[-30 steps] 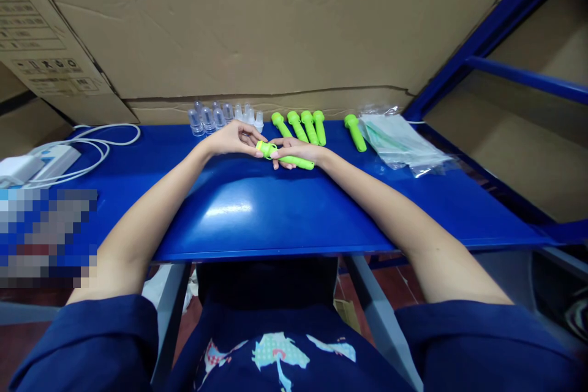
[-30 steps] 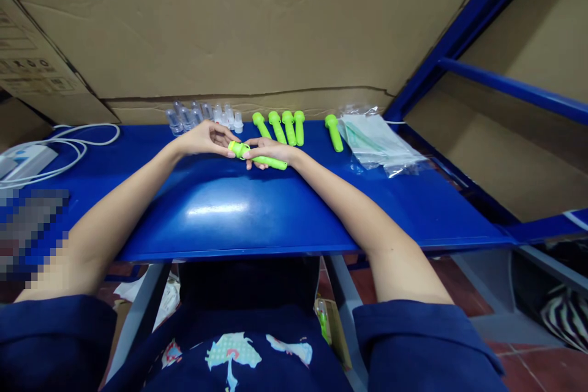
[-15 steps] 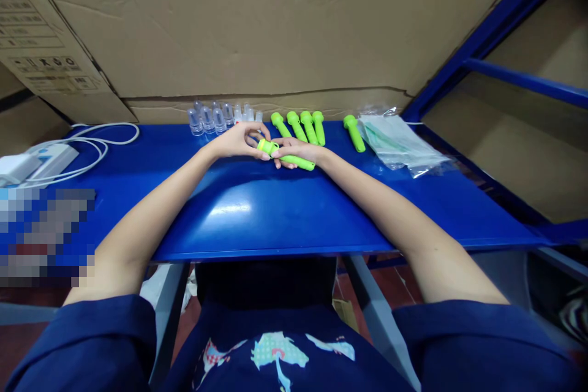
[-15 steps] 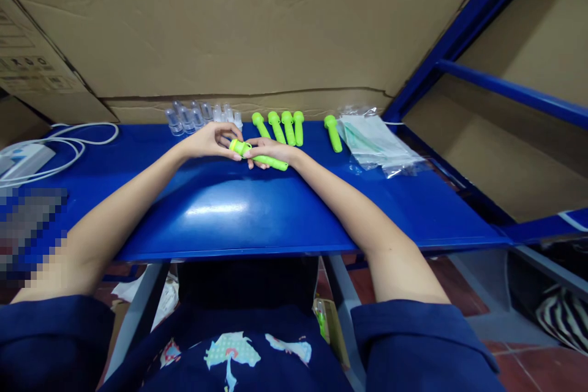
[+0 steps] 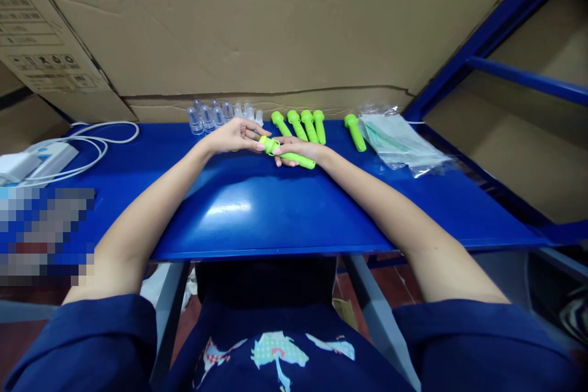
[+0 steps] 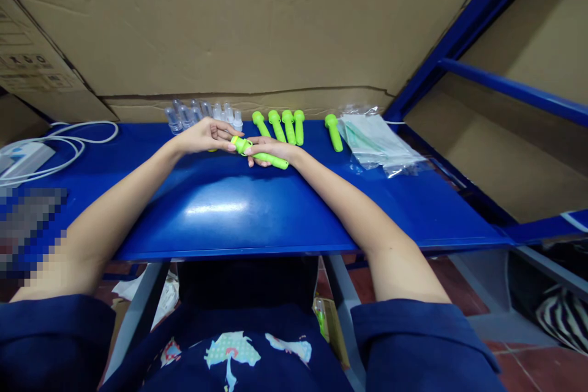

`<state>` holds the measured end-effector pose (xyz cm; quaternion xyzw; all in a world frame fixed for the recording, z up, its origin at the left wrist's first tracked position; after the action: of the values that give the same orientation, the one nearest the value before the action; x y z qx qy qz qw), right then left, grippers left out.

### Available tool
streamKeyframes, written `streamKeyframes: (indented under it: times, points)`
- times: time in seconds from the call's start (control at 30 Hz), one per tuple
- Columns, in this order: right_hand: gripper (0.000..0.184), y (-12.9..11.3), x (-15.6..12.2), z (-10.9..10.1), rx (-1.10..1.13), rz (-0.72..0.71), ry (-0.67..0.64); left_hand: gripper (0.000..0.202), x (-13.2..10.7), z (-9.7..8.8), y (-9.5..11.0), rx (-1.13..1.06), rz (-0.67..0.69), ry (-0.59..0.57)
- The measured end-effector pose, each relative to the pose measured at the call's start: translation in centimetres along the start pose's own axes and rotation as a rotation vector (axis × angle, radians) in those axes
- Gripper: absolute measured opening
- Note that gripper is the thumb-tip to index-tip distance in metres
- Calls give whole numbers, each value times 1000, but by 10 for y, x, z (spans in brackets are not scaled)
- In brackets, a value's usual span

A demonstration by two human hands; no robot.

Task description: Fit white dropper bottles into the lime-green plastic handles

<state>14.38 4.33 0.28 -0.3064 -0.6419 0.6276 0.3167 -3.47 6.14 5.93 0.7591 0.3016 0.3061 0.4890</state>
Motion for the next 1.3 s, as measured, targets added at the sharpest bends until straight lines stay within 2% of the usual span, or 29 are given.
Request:
streamKeyframes:
  times: [0.33, 0.47, 0.57, 0.87, 1.0, 1.17, 1.3]
  points:
    - [42, 1, 1, -3, -1, 29, -12, 73, 0, 4, -6, -85, -26, -58]
    - [43, 1, 0, -4, 4, 23, -12, 75, 1, 0, -4, 1, 13, -12]
    - [47, 0, -1, -3, 4, 29, -17, 68, 2, -7, -5, 71, 22, 42]
    - [46, -1, -1, -1, -1, 39, -16, 59, 5, -12, -13, 13, 5, 121]
    - [46, -2, -3, 0, -14, 67, 0, 58, 4, -12, -13, 24, -8, 118]
    - [29, -7, -8, 3, -58, 126, 80, 60, 3, -11, -13, 18, -23, 131]
    - [38, -8, -8, 3, -62, 116, 65, 59, 3, -8, -11, -9, 7, 119]
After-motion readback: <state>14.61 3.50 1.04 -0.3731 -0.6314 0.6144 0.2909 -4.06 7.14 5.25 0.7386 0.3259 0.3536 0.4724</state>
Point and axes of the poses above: each hand's wrist, its own x-axis towards the middle knuckle, its own z-axis out of the palm, y = z × x, the point moved 4 cm from there along x, towards the middle knuckle, and after that the axes turned 12 degrees about y, right-handed, at the moved point
